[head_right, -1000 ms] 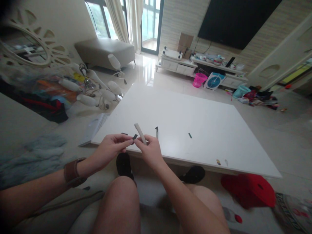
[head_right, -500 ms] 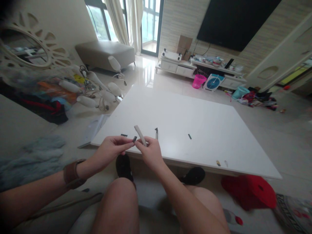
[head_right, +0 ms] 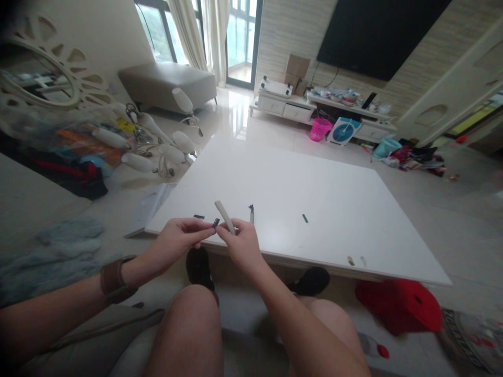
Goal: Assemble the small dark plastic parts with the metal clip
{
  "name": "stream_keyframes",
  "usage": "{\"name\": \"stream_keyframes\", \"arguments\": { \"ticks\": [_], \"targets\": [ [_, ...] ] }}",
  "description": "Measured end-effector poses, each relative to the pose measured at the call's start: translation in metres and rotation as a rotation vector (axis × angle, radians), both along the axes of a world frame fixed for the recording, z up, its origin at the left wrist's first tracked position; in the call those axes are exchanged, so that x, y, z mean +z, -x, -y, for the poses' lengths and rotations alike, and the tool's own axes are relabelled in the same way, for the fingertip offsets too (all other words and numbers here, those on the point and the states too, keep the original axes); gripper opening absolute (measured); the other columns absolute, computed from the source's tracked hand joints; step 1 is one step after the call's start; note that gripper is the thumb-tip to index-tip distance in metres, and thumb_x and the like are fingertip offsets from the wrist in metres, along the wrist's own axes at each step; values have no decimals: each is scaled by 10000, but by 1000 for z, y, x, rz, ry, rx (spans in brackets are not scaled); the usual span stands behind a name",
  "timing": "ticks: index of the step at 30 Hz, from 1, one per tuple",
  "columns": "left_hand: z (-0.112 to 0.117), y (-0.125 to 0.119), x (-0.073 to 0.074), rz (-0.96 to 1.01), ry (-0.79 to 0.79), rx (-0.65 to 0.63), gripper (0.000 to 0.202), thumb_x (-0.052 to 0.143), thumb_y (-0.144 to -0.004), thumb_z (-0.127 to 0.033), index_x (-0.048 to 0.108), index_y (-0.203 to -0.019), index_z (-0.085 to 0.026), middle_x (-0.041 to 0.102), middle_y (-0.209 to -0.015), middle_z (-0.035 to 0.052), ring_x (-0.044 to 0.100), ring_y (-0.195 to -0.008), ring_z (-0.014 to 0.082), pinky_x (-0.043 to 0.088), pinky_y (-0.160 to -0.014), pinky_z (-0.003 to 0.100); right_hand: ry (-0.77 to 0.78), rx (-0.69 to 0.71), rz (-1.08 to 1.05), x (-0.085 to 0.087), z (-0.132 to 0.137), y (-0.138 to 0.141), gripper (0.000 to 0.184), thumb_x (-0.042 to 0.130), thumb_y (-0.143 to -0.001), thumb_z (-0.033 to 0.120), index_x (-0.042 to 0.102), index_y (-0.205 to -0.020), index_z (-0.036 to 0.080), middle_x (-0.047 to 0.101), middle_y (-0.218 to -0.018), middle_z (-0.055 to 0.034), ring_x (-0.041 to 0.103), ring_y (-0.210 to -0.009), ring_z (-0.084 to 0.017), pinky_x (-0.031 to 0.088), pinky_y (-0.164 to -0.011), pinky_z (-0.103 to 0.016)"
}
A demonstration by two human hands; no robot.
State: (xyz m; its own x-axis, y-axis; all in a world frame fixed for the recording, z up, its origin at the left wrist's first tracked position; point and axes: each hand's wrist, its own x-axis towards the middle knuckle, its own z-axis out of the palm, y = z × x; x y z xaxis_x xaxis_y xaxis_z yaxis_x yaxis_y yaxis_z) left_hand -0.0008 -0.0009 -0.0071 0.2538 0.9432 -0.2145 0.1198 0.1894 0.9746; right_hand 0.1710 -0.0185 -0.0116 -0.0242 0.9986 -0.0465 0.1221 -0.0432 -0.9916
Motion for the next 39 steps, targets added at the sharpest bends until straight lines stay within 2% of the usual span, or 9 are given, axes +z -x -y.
{"name": "stream_keyframes", "arguments": {
  "ticks": [39],
  "targets": [
    [1,1,2,-12,3,-28,297,772,-742,-428,800,-880,-166,740,-804,68,582,-640,138,448,-526,232,20,-8,28,0,0,0,215,684,-778,363,701,-712,158,560,-619,11,434,-588,-121,321,-557,-260]
  ]
}}
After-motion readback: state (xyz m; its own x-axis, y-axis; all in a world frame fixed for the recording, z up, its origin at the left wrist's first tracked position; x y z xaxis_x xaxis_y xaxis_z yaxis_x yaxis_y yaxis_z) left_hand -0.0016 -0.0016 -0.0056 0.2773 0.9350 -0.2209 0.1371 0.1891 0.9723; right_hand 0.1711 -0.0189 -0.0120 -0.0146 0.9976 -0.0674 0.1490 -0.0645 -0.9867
